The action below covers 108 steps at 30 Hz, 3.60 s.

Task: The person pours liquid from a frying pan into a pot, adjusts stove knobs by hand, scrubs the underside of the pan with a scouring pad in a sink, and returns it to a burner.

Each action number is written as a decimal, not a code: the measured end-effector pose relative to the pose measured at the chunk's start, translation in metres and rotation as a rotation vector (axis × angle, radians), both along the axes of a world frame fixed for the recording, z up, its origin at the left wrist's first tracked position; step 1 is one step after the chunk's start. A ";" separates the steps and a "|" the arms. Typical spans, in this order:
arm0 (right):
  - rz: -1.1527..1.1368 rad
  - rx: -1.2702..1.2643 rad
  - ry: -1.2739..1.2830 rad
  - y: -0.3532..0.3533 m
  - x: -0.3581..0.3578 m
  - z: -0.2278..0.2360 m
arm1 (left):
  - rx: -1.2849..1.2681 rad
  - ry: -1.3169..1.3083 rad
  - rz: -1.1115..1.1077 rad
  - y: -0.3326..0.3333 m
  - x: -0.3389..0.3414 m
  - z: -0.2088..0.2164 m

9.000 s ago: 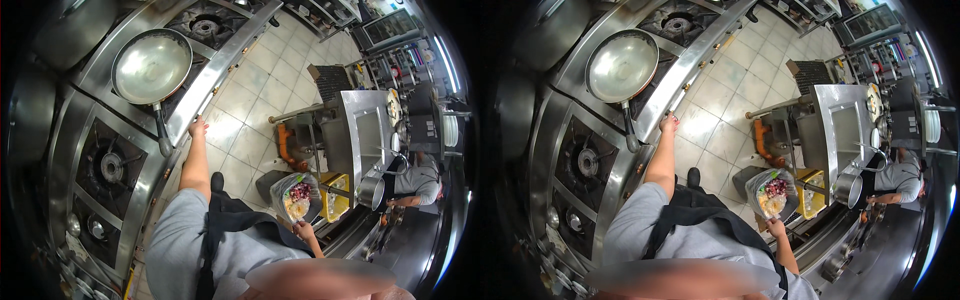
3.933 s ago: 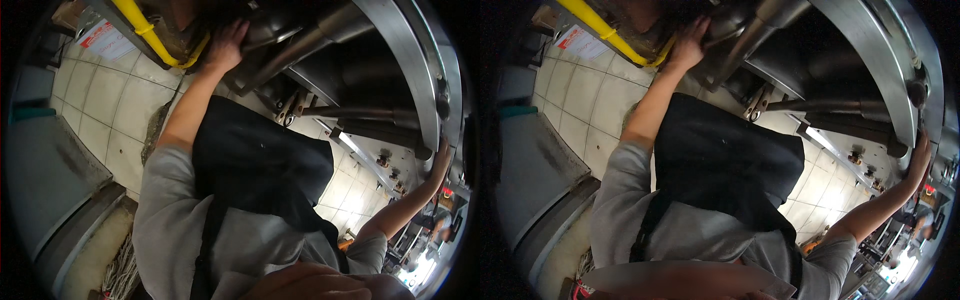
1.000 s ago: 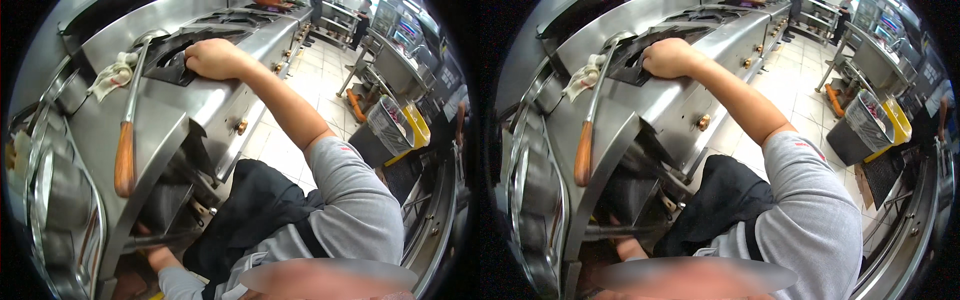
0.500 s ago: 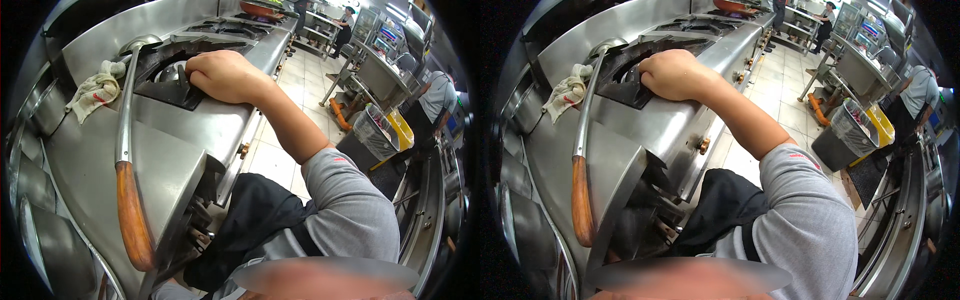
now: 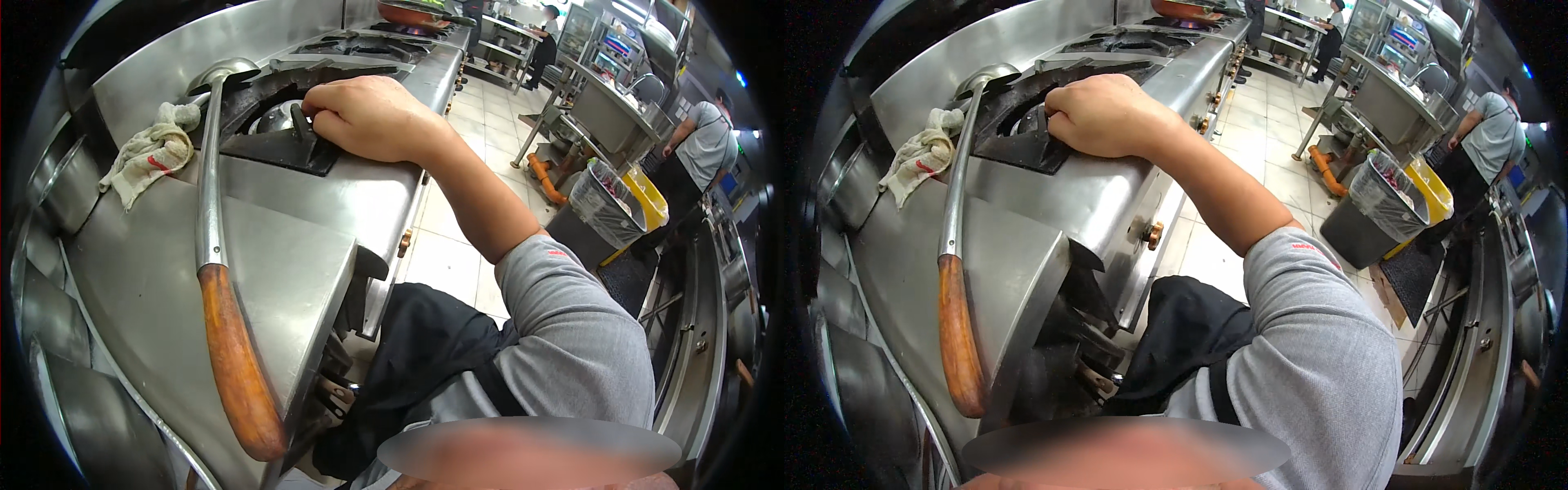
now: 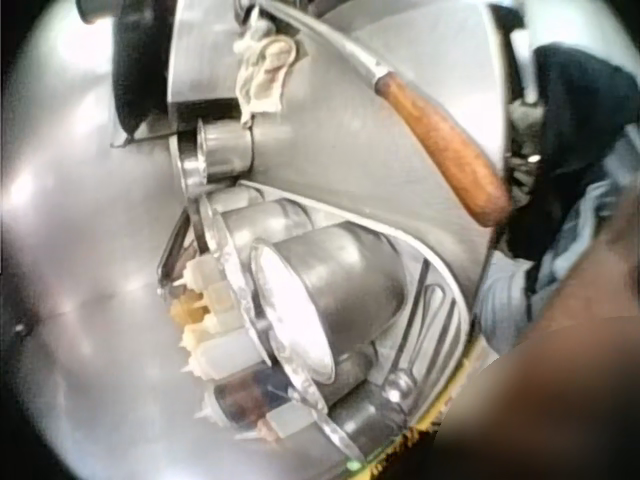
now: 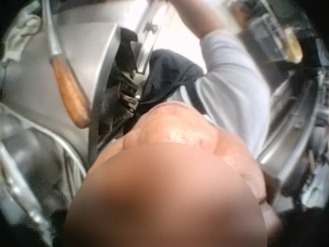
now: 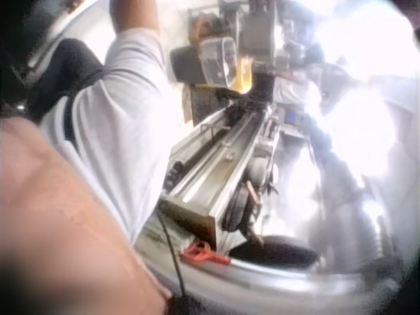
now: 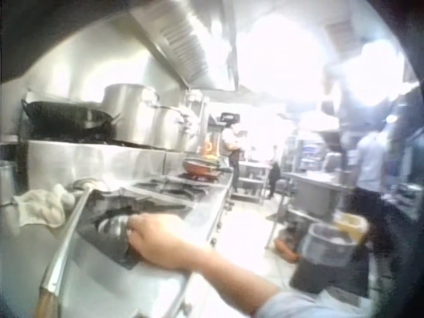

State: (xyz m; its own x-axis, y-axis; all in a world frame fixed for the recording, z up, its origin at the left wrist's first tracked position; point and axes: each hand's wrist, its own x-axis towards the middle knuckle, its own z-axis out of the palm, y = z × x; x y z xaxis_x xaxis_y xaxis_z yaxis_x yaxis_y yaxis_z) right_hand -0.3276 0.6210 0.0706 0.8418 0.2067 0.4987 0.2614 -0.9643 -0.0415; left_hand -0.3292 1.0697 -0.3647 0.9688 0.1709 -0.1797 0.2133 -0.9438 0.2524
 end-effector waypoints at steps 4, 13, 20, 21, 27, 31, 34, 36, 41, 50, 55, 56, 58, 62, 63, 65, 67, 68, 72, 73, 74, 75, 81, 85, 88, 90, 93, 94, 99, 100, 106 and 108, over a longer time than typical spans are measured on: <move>0.025 -0.021 0.015 -0.001 0.002 0.001 | -0.001 -0.002 -0.010 0.001 0.000 -0.001; 0.011 0.027 0.020 -0.006 0.002 -0.002 | 0.043 -0.031 -0.047 -0.009 0.002 0.000; 0.024 0.023 -0.008 0.000 0.007 -0.003 | 0.059 -0.028 -0.015 0.018 -0.018 0.006; 0.014 0.003 -0.032 0.000 0.006 0.000 | 0.063 -0.024 0.002 0.024 -0.026 0.008; 0.054 0.042 -0.006 -0.010 0.006 -0.004 | 0.107 0.018 0.053 0.032 -0.064 0.031; 0.102 0.062 0.224 -0.001 -0.011 0.025 | 0.129 0.065 0.117 0.037 -0.096 0.040; 0.167 0.072 0.043 -0.005 0.005 -0.001 | 0.137 0.112 0.153 0.033 -0.112 0.052; 0.235 0.078 -0.022 -0.004 0.004 -0.004 | 0.148 0.146 0.193 0.031 -0.130 0.065; 0.264 0.137 -0.114 -0.014 0.008 -0.009 | 0.159 0.242 0.218 0.005 -0.168 0.090; 0.295 0.208 -0.024 -0.012 0.017 0.001 | 0.149 0.331 0.272 -0.080 -0.280 0.175; 0.285 0.387 0.035 -0.015 0.012 0.013 | 0.020 0.227 0.304 -0.134 -0.380 0.290; 0.291 0.410 -0.045 -0.018 0.012 0.016 | 0.002 0.231 0.319 -0.148 -0.391 0.322; 0.392 0.447 -0.098 -0.026 -0.003 0.032 | -0.072 0.255 0.312 -0.183 -0.400 0.394; 0.444 0.614 0.258 -0.041 -0.091 0.065 | -0.286 0.130 0.235 -0.250 -0.390 0.539; 0.478 0.691 0.423 -0.047 -0.113 0.060 | -0.302 0.070 0.187 -0.263 -0.381 0.563; 0.430 0.898 1.094 -0.058 -0.154 0.065 | -0.344 -0.001 0.080 -0.289 -0.352 0.606; 0.234 1.413 1.686 -0.073 -0.183 0.069 | -0.377 -0.138 -0.104 -0.309 -0.319 0.628; 0.310 1.631 1.775 -0.077 -0.192 0.074 | -0.383 -0.205 -0.188 -0.318 -0.302 0.639; 0.397 2.036 1.640 -0.095 -0.183 0.104 | -0.385 -0.403 -0.372 -0.352 -0.253 0.670; 0.357 2.021 1.566 -0.098 -0.171 0.111 | -0.369 -0.427 -0.382 -0.358 -0.244 0.677; 0.397 2.015 1.473 -0.100 -0.161 0.136 | -0.357 -0.448 -0.392 -0.363 -0.234 0.682; 0.417 2.021 1.407 -0.102 -0.152 0.151 | -0.347 -0.464 -0.404 -0.366 -0.226 0.687; 0.467 2.094 1.237 -0.104 -0.114 0.160 | -0.461 -0.432 -0.542 -0.355 -0.175 0.704; 0.481 2.145 1.259 -0.104 -0.090 0.153 | -0.590 -0.359 -0.634 -0.339 -0.140 0.704; 0.443 2.124 1.211 -0.116 -0.070 0.140 | -0.614 -0.340 -0.620 -0.315 -0.108 0.711; 0.459 2.126 1.215 -0.131 -0.059 0.137 | -0.702 -0.312 -0.480 -0.294 -0.086 0.720; 0.188 2.266 1.185 -0.126 -0.040 0.140 | -0.760 -0.275 -0.267 -0.253 -0.048 0.696; 0.163 2.327 1.170 -0.120 -0.036 0.145 | -0.764 -0.289 -0.234 -0.238 -0.037 0.681; 0.201 2.476 1.098 -0.090 -0.006 0.145 | -0.514 -0.152 -0.105 -0.185 0.013 0.617; 0.187 2.466 1.101 -0.085 -0.002 0.139 | -0.374 -0.121 -0.136 -0.179 0.017 0.608; 0.173 2.347 1.189 -0.025 0.029 0.141 | -0.310 -0.324 -0.215 -0.185 0.005 0.612; 0.226 2.294 1.219 -0.005 0.040 0.138 | -0.493 -0.256 -0.123 -0.204 0.000 0.640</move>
State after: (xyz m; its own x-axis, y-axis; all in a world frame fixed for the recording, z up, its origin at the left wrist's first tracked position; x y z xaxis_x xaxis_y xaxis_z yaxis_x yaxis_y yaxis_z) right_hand -0.2872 0.6161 0.2084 0.8262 0.4019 -0.3948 -0.5598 0.6648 -0.4947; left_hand -0.3293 0.8660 0.2750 0.9994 0.0094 0.0338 -0.0169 -0.7155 0.6984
